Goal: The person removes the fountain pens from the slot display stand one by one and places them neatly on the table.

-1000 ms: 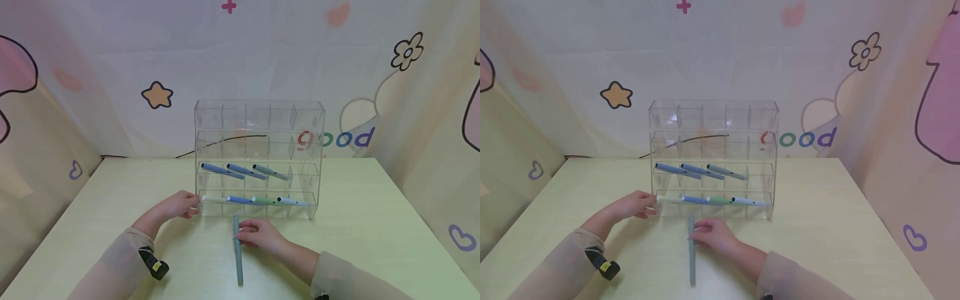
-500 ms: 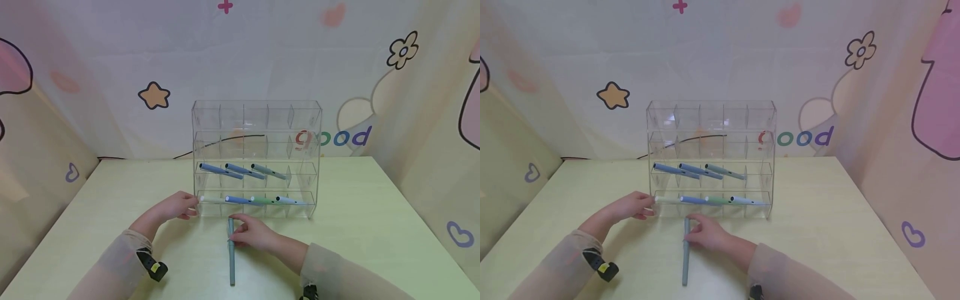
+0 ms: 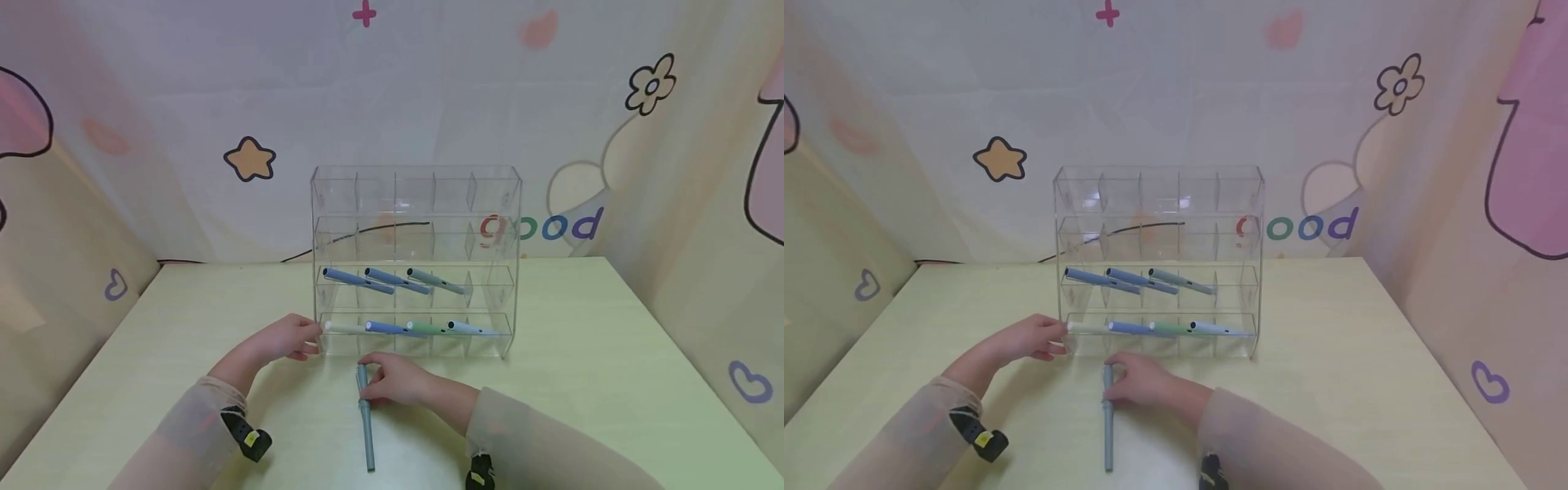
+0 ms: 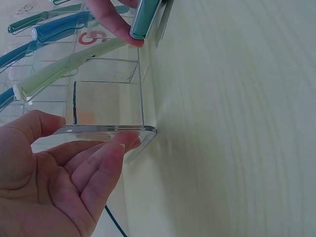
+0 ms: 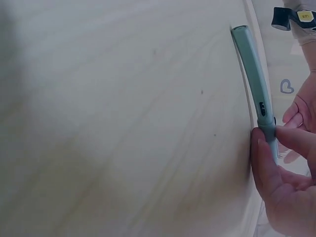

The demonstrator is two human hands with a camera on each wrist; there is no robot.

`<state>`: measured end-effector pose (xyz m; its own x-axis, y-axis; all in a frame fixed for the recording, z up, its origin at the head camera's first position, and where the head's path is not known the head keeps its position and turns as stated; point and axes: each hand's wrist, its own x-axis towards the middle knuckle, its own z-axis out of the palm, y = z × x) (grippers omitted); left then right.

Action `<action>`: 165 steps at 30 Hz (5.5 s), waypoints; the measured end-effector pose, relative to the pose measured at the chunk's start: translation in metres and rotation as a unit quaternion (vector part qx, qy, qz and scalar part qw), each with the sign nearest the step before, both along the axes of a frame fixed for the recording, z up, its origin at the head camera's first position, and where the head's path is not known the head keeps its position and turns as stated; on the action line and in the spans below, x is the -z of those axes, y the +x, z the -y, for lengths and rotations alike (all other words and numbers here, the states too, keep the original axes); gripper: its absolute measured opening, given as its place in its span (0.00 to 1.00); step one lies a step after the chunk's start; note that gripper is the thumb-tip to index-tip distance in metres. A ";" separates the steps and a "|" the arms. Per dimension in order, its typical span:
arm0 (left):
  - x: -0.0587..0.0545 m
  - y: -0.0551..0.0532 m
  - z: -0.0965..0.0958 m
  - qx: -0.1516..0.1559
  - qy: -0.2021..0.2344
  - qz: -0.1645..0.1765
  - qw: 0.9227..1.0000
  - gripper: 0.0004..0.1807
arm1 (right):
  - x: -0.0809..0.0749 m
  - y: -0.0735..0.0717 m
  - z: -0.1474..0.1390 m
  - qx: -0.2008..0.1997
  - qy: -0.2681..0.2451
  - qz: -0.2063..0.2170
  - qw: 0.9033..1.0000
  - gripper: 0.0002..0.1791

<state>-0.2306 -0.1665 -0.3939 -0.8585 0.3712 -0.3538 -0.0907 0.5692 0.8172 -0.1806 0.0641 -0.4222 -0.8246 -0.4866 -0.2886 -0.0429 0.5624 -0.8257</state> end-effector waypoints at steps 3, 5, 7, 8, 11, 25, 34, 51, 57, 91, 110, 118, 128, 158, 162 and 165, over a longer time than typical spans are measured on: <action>-0.001 0.001 0.002 0.001 0.000 0.001 1.000 0.24 | -0.001 -0.001 0.005 -0.010 0.016 -0.006 1.000 0.28; -0.001 0.002 0.002 -0.002 0.002 0.001 1.000 0.24 | -0.001 -0.001 0.008 -0.015 0.029 -0.010 0.999 0.28; -0.001 0.003 0.002 -0.002 0.004 -0.001 1.000 0.24 | 0.000 -0.001 0.010 -0.015 0.037 -0.008 0.999 0.28; -0.001 0.003 0.002 -0.003 0.005 -0.002 1.000 0.24 | 0.000 -0.001 0.011 -0.013 0.040 -0.006 0.999 0.28; -0.002 0.003 0.000 -0.001 0.005 -0.003 1.000 0.24 | -0.001 0.000 0.012 -0.007 0.044 0.001 0.999 0.28; -0.012 -0.004 -0.004 0.013 -0.014 -0.005 1.000 0.22 | -0.001 -0.002 0.018 0.021 0.036 -0.004 0.999 0.25; -0.006 0.003 -0.003 0.007 -0.009 -0.006 1.000 0.22 | 0.007 -0.004 0.024 0.029 0.033 0.002 0.999 0.29; -0.002 -0.001 -0.003 0.010 -0.005 -0.014 1.000 0.23 | 0.008 -0.009 0.022 -0.002 0.062 -0.049 0.997 0.31; -0.001 -0.002 -0.002 -0.001 0.001 -0.006 1.000 0.23 | 0.002 -0.009 0.021 -0.028 0.066 -0.048 0.996 0.34; 0.001 0.005 -0.002 -0.017 0.006 -0.006 1.000 0.24 | -0.073 -0.030 -0.100 0.107 -0.073 -0.404 0.905 0.13; -0.002 0.007 -0.003 -0.018 0.011 -0.003 1.000 0.25 | -0.074 -0.058 -0.098 0.095 -0.006 -0.357 0.929 0.17; -0.003 0.008 -0.002 -0.009 0.012 -0.006 1.000 0.25 | -0.075 -0.059 -0.095 0.071 0.012 -0.394 0.916 0.16; -0.002 0.008 -0.003 -0.013 0.013 -0.007 1.000 0.25 | -0.075 -0.057 -0.099 0.086 0.007 -0.415 0.906 0.14; 0.001 0.009 -0.003 -0.017 0.003 -0.010 1.000 0.24 | -0.098 -0.043 -0.102 0.117 -0.083 -0.469 0.871 0.13; 0.001 0.009 -0.003 -0.017 0.005 -0.011 1.000 0.25 | -0.103 -0.039 -0.103 0.119 -0.101 -0.468 0.870 0.13; 0.001 0.009 -0.003 -0.020 0.003 -0.010 1.000 0.24 | -0.105 -0.036 -0.103 0.117 -0.114 -0.472 0.867 0.13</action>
